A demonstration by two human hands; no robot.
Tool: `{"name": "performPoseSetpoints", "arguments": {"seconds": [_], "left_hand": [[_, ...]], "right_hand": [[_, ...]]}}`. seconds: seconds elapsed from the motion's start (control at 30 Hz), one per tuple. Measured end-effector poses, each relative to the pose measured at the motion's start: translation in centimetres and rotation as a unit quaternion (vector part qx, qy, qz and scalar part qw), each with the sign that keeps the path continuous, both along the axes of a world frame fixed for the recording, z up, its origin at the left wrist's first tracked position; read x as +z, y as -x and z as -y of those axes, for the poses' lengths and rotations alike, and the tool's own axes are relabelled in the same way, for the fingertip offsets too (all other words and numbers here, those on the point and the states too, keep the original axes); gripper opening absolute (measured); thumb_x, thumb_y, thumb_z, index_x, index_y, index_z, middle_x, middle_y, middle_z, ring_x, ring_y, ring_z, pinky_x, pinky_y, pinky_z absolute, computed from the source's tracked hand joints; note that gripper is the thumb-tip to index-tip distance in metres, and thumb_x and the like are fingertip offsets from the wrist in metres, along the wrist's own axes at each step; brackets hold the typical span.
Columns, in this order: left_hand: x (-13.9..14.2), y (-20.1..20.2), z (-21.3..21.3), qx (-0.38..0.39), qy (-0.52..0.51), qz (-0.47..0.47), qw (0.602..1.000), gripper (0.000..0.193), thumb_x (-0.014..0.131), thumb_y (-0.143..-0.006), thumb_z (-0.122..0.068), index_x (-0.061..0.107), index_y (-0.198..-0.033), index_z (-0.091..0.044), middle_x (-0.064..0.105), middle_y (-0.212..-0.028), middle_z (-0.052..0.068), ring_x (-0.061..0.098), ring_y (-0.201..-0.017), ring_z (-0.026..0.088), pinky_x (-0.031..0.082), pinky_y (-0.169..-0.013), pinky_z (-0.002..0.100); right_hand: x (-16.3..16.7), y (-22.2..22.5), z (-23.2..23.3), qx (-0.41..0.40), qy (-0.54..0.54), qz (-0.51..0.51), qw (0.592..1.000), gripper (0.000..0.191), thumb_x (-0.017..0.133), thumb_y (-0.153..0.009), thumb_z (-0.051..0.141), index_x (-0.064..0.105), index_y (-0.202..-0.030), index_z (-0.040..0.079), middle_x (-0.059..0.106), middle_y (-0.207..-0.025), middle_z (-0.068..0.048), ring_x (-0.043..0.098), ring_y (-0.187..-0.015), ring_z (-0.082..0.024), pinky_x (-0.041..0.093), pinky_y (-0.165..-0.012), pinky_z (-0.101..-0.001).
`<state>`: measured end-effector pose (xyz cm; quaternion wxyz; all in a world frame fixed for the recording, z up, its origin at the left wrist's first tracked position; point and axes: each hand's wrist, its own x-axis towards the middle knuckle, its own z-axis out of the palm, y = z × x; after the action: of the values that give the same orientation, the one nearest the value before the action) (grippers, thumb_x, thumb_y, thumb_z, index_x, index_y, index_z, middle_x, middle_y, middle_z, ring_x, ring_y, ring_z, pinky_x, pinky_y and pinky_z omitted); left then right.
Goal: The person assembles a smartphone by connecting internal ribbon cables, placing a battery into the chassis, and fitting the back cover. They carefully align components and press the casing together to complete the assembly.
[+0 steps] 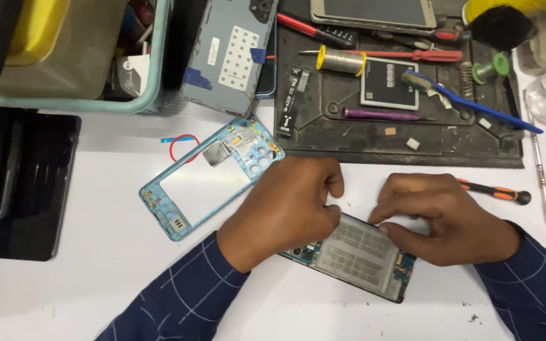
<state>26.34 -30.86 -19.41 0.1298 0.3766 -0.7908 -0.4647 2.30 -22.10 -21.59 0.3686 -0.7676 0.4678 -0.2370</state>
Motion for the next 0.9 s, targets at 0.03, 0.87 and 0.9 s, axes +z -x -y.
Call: {"name": "performPoseSetpoints", "arguments": {"seconds": [0.03, 0.87, 0.9], "left_hand": [[-0.3, -0.1, 0.0, -0.001, -0.006, 0.002, 1.0, 0.019, 0.072, -0.066, -0.009, 0.07, -0.084, -0.004, 0.069, -0.068, 0.012, 0.072, -0.067, 0.029, 0.055, -0.062, 0.039], [-0.5, -1.7, -1.9, -0.016, 0.005, 0.004, 1.0, 0.021, 0.083, -0.066, -0.012, 0.07, -0.08, -0.003, 0.063, -0.062, 0.001, 0.06, -0.055, 0.011, 0.047, -0.051, 0.027], [-0.1, -1.6, -2.0, -0.007, -0.006, 0.004, 1.0, 0.019, 0.082, -0.067, -0.011, 0.07, -0.08, -0.003, 0.063, -0.061, 0.001, 0.059, -0.054, 0.01, 0.046, -0.05, 0.027]], "right_hand": [[-0.3, 0.0, -0.3, -0.004, 0.004, -0.013, 1.0, 0.024, 0.076, -0.068, 0.001, 0.077, -0.091, 0.007, 0.072, -0.082, -0.003, 0.072, -0.073, -0.014, 0.056, -0.06, -0.0298], [0.2, -2.3, -2.3, -0.033, -0.04, -0.017, 0.999, 0.013, 0.072, -0.082, 0.013, 0.079, -0.088, 0.004, 0.068, -0.08, -0.001, 0.053, -0.055, -0.01, 0.042, -0.046, -0.0267], [0.6, -2.3, -2.4, -0.032, -0.045, -0.006, 0.998, 0.012, 0.073, -0.082, 0.013, 0.078, -0.088, 0.004, 0.068, -0.08, -0.001, 0.053, -0.056, -0.009, 0.042, -0.046, -0.0266]]}}
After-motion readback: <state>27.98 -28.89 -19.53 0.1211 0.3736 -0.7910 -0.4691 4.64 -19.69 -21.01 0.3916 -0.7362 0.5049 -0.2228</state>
